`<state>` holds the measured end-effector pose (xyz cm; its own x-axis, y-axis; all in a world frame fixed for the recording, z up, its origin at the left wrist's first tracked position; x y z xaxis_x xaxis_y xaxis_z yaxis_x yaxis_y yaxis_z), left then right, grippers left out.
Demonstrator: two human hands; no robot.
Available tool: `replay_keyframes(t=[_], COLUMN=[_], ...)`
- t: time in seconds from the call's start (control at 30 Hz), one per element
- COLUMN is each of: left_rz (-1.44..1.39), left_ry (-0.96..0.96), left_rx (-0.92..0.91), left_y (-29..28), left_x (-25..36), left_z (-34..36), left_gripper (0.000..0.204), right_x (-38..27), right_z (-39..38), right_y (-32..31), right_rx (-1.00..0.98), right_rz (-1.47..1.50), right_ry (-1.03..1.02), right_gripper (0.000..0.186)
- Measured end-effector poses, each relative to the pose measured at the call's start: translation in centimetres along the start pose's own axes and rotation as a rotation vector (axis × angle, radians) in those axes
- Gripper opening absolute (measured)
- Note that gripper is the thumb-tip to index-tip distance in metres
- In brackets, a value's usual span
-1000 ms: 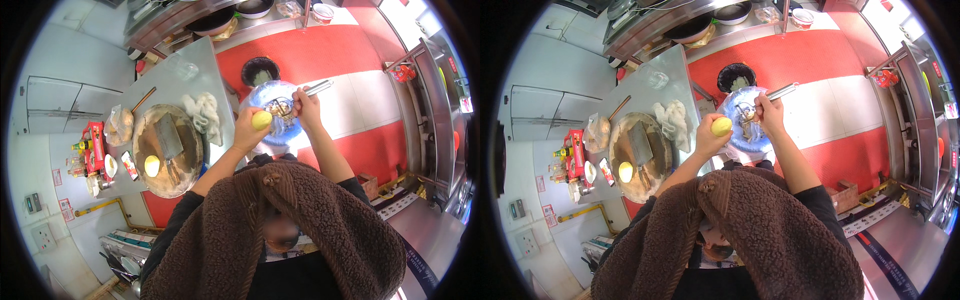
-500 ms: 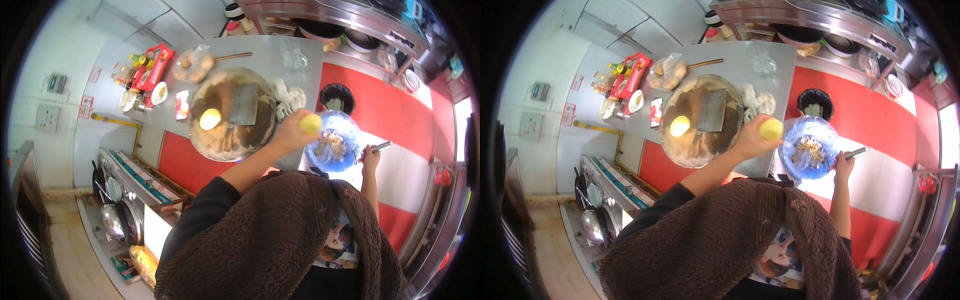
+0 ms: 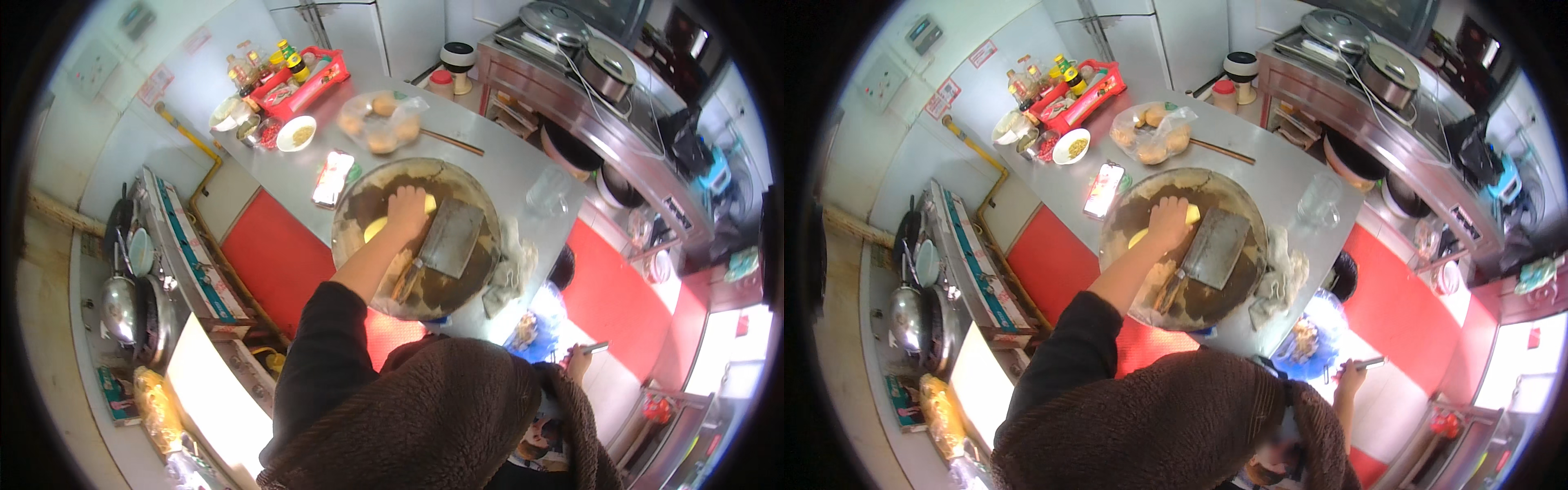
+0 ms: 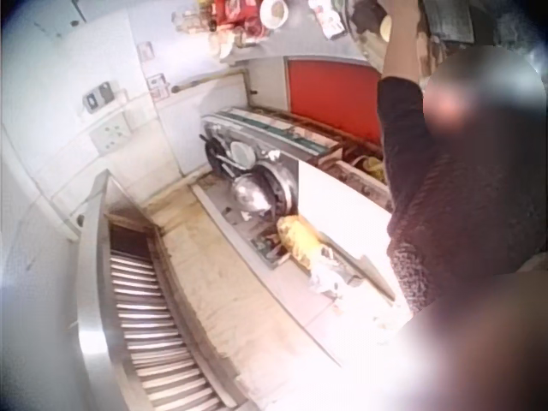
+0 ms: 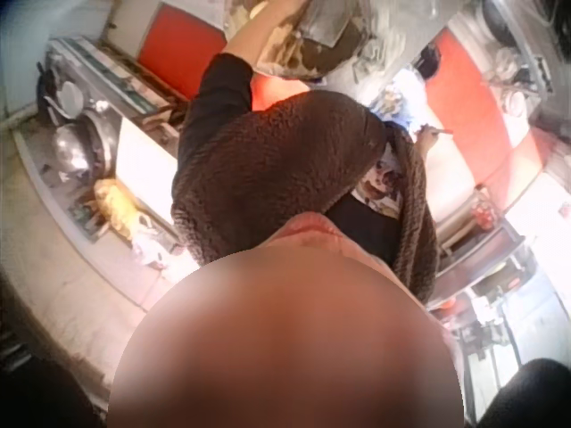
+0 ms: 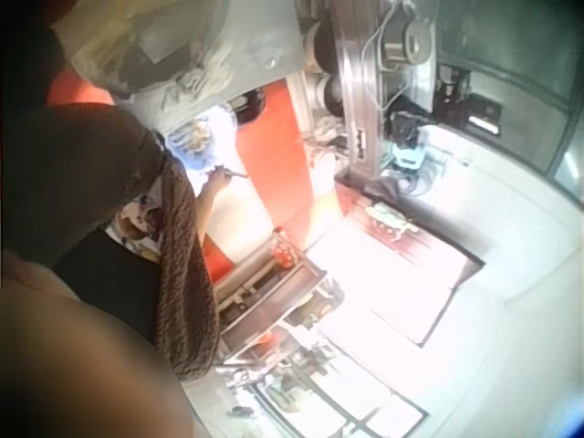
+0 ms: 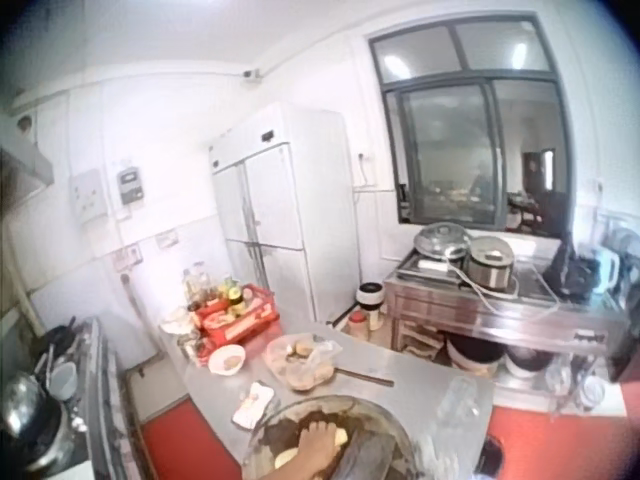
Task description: The person retrieves a container of cut potatoes from a refrigerator and places it on a prep table. They then take whole potatoes from a plastic bag, place them on the table, and peel them one by one using a vegetable peeler, discarding the peels into a bin.
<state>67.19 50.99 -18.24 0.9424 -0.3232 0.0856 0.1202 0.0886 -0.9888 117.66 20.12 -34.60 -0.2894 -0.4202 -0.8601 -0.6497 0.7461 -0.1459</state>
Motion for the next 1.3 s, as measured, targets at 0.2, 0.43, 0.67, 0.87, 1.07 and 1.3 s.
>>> replay_keyframes(t=[0.2,0.43,0.67,0.87,1.07,1.3], left_rz=[-0.365,-0.297,-0.219,0.108,0.0,-0.022], left_ry=[0.046,-0.255,-0.307,-0.103,-0.48,-0.376], left_rx=[0.068,0.428,0.278,0.25,0.297,0.303], left_y=[-1.4,0.1,6.7,5.3,6.9,5.1], left_x=[-4.4,-16.8,-20.8,-20.1,-22.5,-19.6], left_z=[4.9,18.0,22.8,26.0,28.2,26.0], left_gripper=[0.042,0.017,0.016,0.026,0.031,0.031], right_x=[-1.1,1.5,2.4,2.5,3.7,2.2], right_z=[-0.9,0.8,2.0,0.6,3.1,2.0], right_y=[-1.5,-5.0,-6.6,-3.8,-2.2,-1.2], right_rx=[0.117,0.077,0.185,0.016,-0.184,-0.101], right_rz=[-0.11,-0.157,-0.457,-0.638,-0.553,-0.593], right_ry=[-0.005,0.008,-0.105,0.079,-0.117,0.101], right_gripper=[0.018,0.015,0.019,0.021,0.019,0.017])
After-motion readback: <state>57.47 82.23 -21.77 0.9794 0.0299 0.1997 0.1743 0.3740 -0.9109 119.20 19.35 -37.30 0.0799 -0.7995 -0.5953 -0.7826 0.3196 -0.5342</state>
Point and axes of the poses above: each hand's wrist, its own z-axis towards the middle knuckle, its own y-axis out of the palm, x = y × z, the point moved 8 cm from there along z, towards the middle knuckle, and after that the axes turned 5 degrees about y, right-handed, at the moved point
